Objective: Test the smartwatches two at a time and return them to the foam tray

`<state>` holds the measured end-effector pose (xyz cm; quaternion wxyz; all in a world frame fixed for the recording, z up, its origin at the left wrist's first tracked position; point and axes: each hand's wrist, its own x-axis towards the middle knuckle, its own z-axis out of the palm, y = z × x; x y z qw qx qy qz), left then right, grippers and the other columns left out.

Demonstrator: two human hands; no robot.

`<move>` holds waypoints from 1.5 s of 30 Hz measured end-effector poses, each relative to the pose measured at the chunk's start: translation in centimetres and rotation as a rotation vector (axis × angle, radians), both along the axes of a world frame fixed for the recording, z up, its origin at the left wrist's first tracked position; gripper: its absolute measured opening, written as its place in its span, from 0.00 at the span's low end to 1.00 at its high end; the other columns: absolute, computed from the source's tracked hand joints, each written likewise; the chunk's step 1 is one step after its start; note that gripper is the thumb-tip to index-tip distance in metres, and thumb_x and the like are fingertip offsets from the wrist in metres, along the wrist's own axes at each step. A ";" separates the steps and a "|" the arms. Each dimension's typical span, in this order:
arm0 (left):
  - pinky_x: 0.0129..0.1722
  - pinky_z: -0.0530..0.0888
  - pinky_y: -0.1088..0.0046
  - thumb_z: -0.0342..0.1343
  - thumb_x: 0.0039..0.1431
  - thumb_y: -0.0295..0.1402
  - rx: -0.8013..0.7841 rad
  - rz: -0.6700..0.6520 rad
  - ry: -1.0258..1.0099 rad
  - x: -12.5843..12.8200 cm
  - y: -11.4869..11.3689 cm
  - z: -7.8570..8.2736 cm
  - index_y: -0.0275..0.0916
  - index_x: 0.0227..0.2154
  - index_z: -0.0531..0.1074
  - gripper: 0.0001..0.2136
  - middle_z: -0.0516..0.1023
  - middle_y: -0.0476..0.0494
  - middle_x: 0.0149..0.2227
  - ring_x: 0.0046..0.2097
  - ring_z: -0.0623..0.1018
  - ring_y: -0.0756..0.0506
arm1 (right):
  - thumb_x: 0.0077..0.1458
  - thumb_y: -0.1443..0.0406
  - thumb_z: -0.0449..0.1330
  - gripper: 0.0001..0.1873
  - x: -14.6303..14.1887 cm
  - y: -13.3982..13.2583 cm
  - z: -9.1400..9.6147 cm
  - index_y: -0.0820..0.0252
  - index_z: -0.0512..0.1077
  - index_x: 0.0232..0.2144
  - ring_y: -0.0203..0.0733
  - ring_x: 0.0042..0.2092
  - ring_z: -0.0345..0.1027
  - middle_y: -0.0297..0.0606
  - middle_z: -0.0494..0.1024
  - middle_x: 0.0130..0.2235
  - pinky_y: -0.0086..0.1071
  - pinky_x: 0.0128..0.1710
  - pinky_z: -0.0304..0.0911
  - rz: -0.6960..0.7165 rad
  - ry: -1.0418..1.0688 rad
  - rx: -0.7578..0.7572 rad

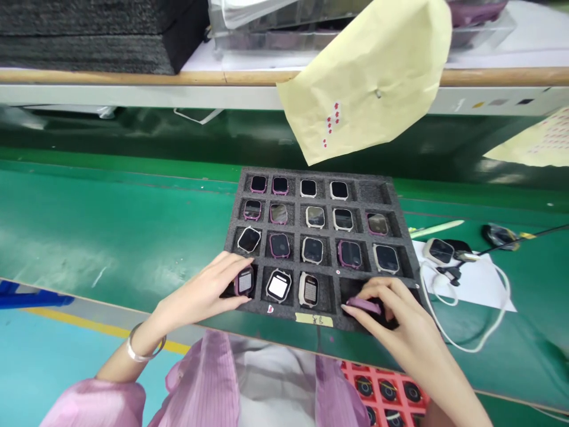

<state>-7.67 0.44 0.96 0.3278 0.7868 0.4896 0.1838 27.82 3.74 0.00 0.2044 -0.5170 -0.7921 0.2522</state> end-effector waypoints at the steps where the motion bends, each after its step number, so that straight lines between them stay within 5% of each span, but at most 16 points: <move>1: 0.55 0.69 0.50 0.59 0.58 0.39 0.006 -0.037 0.033 -0.1 0.2 0.5 0.43 0.63 0.56 0.31 0.68 0.34 0.56 0.57 0.67 0.34 | 0.61 0.53 0.57 0.13 0.0 -0.1 0.0 0.55 0.70 0.34 0.52 0.44 0.72 0.43 0.74 0.44 0.43 0.43 0.68 0.001 0.030 -0.025; 5: 0.51 0.69 0.50 0.61 0.52 0.50 0.112 -0.025 0.154 0.3 1.8 1.9 0.40 0.57 0.64 0.32 0.68 0.32 0.54 0.54 0.68 0.32 | 0.59 0.55 0.61 0.10 -0.6 -0.9 0.2 0.54 0.70 0.36 0.51 0.44 0.75 0.41 0.79 0.44 0.42 0.42 0.71 -0.120 0.252 -0.142; 8: 0.47 0.68 0.52 0.50 0.64 0.43 0.211 0.177 0.271 1.2 3.7 1.5 0.35 0.50 0.68 0.18 0.72 0.32 0.48 0.47 0.70 0.35 | 0.55 0.57 0.64 0.10 -1.5 -1.3 1.0 0.54 0.71 0.34 0.47 0.35 0.76 0.39 0.81 0.37 0.35 0.32 0.72 -0.295 0.452 -0.175; 12: 0.45 0.67 0.56 0.49 0.65 0.33 0.217 0.311 0.259 2.3 5.8 -0.4 0.33 0.39 0.70 0.09 0.74 0.35 0.38 0.42 0.70 0.36 | 0.53 0.57 0.67 0.11 -2.3 -1.2 2.0 0.55 0.71 0.35 0.37 0.21 0.63 0.38 0.81 0.30 0.29 0.18 0.62 -0.442 0.636 -0.261; 19: 0.38 0.69 0.65 0.55 0.61 0.33 0.154 0.339 0.111 2.1 6.0 -0.5 0.37 0.36 0.71 0.05 0.73 0.44 0.33 0.37 0.73 0.42 | 0.64 0.56 0.52 0.21 -2.8 -0.5 2.2 0.53 0.64 0.57 0.40 0.24 0.64 0.50 0.77 0.49 0.34 0.20 0.64 -0.191 0.909 -0.516; 26: 0.43 0.73 0.67 0.61 0.57 0.35 -0.378 0.432 -0.963 2.6 5.2 1.5 0.35 0.37 0.72 0.10 0.75 0.42 0.37 0.39 0.77 0.45 | 0.60 0.55 0.58 0.21 -3.1 0.9 1.4 0.52 0.66 0.54 0.41 0.25 0.67 0.47 0.77 0.42 0.34 0.18 0.66 -0.110 0.973 -0.534; 30: 0.32 0.73 0.74 0.61 0.57 0.35 -0.536 0.431 -1.157 3.6 4.4 2.2 0.35 0.48 0.70 0.17 0.74 0.46 0.31 0.31 0.75 0.50 | 0.57 0.53 0.60 0.21 -3.4 1.6 1.2 0.51 0.67 0.52 0.42 0.25 0.68 0.44 0.77 0.40 0.37 0.21 0.69 -0.072 0.958 -0.521; 37: 0.23 0.66 0.80 0.63 0.54 0.31 -0.412 0.452 -0.894 5.0 3.7 2.0 0.39 0.51 0.68 0.20 0.66 0.54 0.28 0.24 0.67 0.55 | 0.57 0.53 0.61 0.20 -4.8 2.0 1.6 0.51 0.69 0.50 0.55 0.47 0.74 0.43 0.79 0.42 0.52 0.49 0.68 0.020 1.033 -0.553; 45: 0.27 0.64 0.76 0.57 0.56 0.29 -0.191 0.358 -0.480 6.0 3.1 3.0 0.42 0.52 0.66 0.19 0.67 0.52 0.28 0.28 0.67 0.50 | 0.53 0.52 0.65 0.25 -4.6 2.4 1.3 0.52 0.70 0.51 0.54 0.43 0.76 0.44 0.80 0.44 0.56 0.50 0.67 0.004 1.019 -0.623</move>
